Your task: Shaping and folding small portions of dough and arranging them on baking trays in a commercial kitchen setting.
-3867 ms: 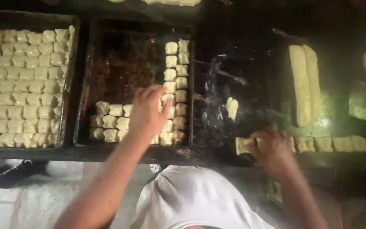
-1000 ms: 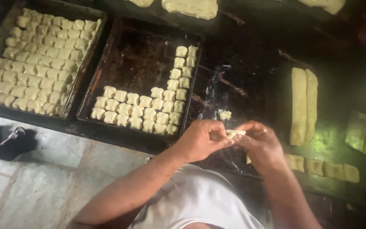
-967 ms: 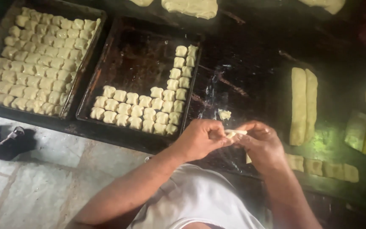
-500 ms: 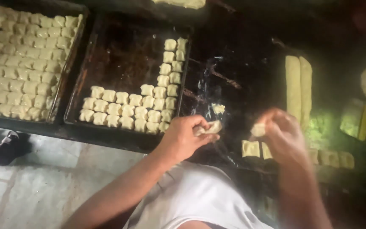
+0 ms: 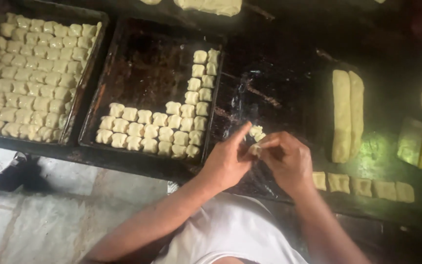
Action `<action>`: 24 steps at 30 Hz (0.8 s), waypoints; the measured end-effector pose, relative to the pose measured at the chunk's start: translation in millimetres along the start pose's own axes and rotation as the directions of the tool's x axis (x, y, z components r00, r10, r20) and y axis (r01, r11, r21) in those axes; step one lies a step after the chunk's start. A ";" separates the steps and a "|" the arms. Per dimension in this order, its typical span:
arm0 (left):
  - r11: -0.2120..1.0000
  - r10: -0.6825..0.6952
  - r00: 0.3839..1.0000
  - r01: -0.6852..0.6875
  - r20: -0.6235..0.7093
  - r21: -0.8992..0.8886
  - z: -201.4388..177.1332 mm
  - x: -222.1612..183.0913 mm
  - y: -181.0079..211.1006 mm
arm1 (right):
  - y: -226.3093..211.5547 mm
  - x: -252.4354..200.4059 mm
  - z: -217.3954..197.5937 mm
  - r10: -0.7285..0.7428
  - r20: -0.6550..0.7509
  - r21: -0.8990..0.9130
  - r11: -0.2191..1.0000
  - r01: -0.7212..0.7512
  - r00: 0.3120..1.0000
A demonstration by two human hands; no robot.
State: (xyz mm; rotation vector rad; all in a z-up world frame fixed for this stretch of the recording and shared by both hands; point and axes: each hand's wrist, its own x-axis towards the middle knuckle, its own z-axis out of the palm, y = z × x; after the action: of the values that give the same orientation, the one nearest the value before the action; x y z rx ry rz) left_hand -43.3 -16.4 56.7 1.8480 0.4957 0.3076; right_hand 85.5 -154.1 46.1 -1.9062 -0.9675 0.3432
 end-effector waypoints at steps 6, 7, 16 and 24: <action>0.928 -0.111 0.991 0.132 0.079 -0.348 13.0 3.4 -26.5 | 25.9 -21.8 10.7 -0.565 -0.153 -0.265 0.814 0.517 0.811; 0.928 -0.113 0.991 0.133 0.076 -0.349 9.3 4.5 -24.3 | 25.2 -21.0 11.4 -0.566 -0.150 -0.262 0.813 0.519 0.811; 0.855 -0.162 0.984 0.178 0.074 -0.487 -3.3 8.4 -23.9 | 7.7 -12.6 9.5 -0.707 -0.024 -0.426 0.647 0.633 0.707; 0.997 -0.067 0.991 0.061 0.114 0.051 -24.3 9.9 -25.5 | -17.6 -0.2 16.2 -0.127 0.043 -0.185 0.974 0.133 0.991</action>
State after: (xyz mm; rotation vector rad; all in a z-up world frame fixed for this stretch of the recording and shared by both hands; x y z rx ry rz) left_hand -50.1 15.6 40.2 1.8800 0.4851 0.1460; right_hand 67.4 -139.9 52.5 -1.9990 -1.1743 0.2109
